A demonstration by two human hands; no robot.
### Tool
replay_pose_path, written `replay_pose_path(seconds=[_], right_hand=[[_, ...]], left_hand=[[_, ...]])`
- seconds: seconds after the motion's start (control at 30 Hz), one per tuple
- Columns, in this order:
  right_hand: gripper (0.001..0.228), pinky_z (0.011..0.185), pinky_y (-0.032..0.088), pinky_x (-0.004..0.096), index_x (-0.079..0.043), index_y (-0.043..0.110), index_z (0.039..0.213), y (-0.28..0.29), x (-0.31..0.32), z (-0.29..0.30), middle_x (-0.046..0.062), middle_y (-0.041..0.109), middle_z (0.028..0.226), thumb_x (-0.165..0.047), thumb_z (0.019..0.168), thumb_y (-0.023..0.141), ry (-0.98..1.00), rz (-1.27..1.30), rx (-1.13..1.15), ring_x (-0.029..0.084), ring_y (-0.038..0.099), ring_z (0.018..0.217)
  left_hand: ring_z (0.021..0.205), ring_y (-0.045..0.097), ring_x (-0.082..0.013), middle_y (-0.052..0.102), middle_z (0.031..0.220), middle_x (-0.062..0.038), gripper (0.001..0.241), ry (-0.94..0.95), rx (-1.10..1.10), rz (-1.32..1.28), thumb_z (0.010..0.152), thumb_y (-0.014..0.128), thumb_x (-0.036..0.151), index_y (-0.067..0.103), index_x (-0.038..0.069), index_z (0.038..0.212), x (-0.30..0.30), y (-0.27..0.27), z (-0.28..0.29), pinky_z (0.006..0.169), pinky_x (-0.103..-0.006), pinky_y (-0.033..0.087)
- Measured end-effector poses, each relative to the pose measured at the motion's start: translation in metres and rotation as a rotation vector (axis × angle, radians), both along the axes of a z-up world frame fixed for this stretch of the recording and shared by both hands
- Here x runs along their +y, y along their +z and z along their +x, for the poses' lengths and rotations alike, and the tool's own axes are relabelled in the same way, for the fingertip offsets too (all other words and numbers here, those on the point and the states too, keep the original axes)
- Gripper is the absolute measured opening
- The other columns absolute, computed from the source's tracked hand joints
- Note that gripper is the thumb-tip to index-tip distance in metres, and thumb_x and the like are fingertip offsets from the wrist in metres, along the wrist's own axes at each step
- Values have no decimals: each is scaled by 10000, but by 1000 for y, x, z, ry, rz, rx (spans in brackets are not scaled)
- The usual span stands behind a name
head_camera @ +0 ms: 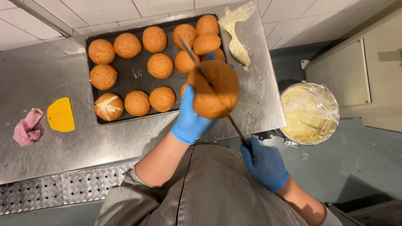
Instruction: Cutting baked buns into star-shaped sections and piping cream filling into them.
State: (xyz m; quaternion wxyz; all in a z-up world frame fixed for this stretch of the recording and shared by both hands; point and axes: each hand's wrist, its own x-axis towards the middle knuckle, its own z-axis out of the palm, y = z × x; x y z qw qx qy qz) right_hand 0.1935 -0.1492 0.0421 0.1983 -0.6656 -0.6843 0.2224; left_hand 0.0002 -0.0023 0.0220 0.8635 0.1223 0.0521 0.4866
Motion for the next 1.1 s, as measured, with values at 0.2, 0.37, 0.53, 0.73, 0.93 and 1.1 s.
replay_pose_path(seconds=[0.2,0.37,0.53,0.73,0.93,1.1], right_hand=[[187,488,495,482,-45,614,992,8,11,-8,169,687,650,-219,929,645,-5,20,20,379,661,556],[205,520,495,460,-39,624,1033,16,16,-6,161,713,674,-228,953,643,-39,-22,22,363,664,573],[224,481,450,419,-5,686,1060,11,4,25,200,604,650,-198,1006,586,-57,-495,822,345,554,509],[206,519,495,420,-90,714,1030,58,24,14,151,709,651,-253,906,701,-20,-101,4,324,687,551],[206,518,509,419,-55,690,1062,73,13,15,136,695,661,-168,900,634,-71,71,158,319,684,553],[157,504,474,465,-67,673,1016,43,16,7,158,671,636,-190,920,662,-59,91,37,365,654,558]], left_hand=[[1535,353,-247,350,1656,-44,782,-50,63,42,1047,525,517,232,140,1667,-13,-5,6,1321,-464,219],[1527,359,-264,359,1647,-79,750,-75,91,37,1082,502,489,224,96,1658,-12,-9,-3,1314,-467,214],[1550,368,-267,386,1665,-75,703,-204,-18,196,1110,442,500,285,89,1659,-16,-26,-21,1328,-452,219],[1552,356,-319,377,1675,-129,805,-157,104,78,1090,363,634,296,85,1674,21,5,-20,1314,-550,218],[1544,376,-367,364,1674,-96,645,-227,-279,82,1104,447,450,307,118,1638,21,18,-23,1260,-675,279],[1530,372,-330,355,1665,-150,761,-116,-117,-38,1074,480,515,282,62,1653,18,12,-6,1312,-506,249]])
